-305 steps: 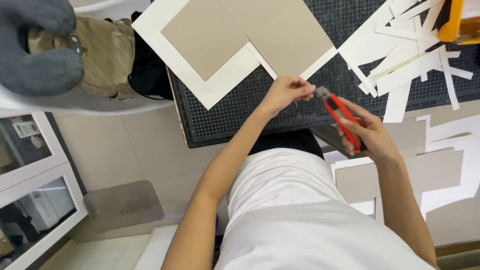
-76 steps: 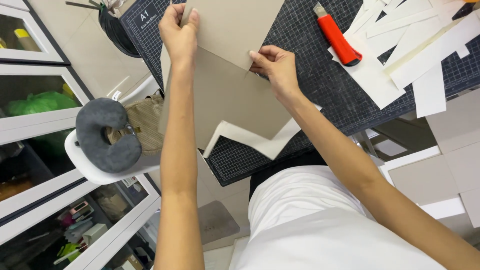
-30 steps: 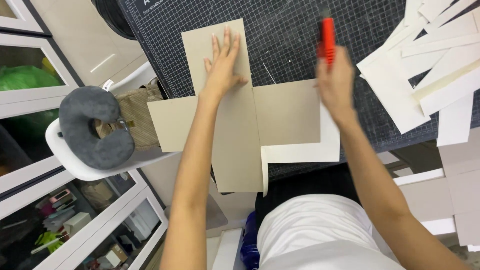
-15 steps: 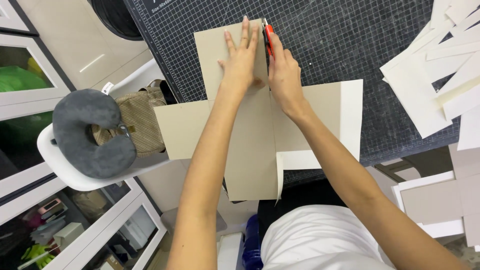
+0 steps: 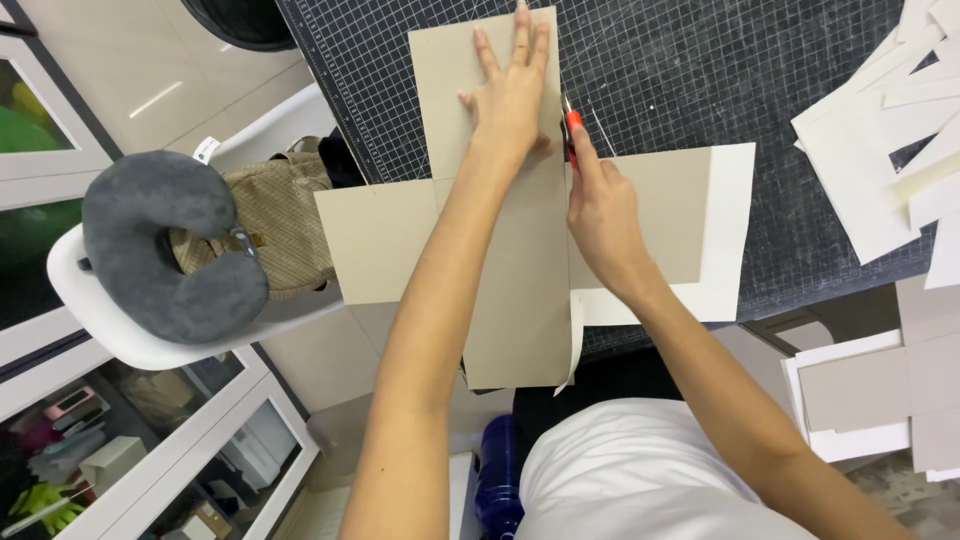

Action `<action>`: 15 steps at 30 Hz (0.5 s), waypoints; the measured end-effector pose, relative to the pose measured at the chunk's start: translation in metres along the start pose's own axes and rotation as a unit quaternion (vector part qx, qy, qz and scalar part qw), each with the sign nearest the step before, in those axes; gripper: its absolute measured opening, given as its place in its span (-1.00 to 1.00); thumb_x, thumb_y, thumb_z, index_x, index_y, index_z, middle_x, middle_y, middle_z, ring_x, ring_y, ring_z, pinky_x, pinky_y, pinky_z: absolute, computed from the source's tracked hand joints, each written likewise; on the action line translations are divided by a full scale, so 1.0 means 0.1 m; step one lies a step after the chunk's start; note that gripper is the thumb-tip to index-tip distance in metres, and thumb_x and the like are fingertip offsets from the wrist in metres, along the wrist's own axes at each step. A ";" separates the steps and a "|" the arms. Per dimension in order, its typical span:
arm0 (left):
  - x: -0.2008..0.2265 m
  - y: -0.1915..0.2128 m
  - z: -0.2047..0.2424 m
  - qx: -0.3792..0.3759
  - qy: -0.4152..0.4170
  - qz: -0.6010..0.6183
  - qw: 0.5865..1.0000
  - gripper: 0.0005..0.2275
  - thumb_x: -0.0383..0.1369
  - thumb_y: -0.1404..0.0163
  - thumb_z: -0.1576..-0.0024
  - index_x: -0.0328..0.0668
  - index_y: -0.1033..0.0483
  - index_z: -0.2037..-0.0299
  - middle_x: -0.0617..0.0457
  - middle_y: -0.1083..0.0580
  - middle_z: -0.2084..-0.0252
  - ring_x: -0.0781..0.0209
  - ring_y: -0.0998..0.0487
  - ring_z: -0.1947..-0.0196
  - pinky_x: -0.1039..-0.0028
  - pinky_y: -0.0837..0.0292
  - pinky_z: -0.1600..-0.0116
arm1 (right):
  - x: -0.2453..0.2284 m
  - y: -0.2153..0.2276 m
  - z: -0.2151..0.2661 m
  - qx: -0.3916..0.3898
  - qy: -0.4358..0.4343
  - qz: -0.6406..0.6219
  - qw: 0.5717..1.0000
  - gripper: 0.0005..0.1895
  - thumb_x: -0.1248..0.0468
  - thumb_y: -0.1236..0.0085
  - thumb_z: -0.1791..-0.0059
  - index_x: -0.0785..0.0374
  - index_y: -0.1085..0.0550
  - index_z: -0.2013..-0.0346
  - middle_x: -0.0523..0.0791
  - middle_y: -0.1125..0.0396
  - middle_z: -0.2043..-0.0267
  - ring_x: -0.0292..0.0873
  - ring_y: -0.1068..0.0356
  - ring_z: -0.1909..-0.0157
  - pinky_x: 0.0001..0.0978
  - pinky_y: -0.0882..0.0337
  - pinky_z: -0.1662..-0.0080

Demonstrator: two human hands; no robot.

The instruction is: Cutting a cross-shaped template out of cardboard using a utility knife on a cutting mat.

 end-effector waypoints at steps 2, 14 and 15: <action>-0.01 -0.01 -0.01 -0.007 0.002 0.008 1.000 0.21 -0.17 -0.45 0.11 0.11 0.42 -0.55 0.22 0.65 -0.46 -0.46 0.49 -0.50 -0.54 -0.26 -0.12 | -0.03 0.01 0.14 0.013 0.006 -0.006 1.000 -0.48 0.43 0.14 -0.18 0.22 -0.09 -0.45 0.18 -0.27 0.37 0.24 -0.23 0.47 0.03 -0.23 0.37; -0.02 -0.05 -0.04 0.013 -0.001 -0.012 1.000 0.31 0.01 -0.50 0.19 0.12 0.47 -0.51 0.23 0.52 -0.52 -0.48 0.45 -0.48 -0.51 -0.28 -0.09 | 0.02 0.09 0.58 -0.084 -0.066 0.036 0.994 -0.23 0.59 0.22 0.01 0.09 -0.03 -0.48 -0.01 -0.04 0.43 0.11 0.02 0.65 -0.04 -0.15 0.52; -0.03 -0.05 -0.05 0.017 -0.004 -0.006 1.000 0.31 0.01 -0.51 0.21 0.14 0.46 -0.52 0.24 0.51 -0.53 -0.46 0.45 -0.48 -0.51 -0.28 -0.07 | 0.11 0.16 0.52 -0.063 -0.024 -0.020 0.998 -0.34 0.53 0.11 -0.01 0.14 -0.15 -0.41 0.05 -0.23 0.35 0.11 -0.19 0.51 -0.07 -0.27 0.35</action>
Point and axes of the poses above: each hand's wrist, its own z-axis away from the middle knuckle, its own y-axis out of the back of the hand, x = y × z, the point moved 4 cm from there along -z, towards the middle knuckle
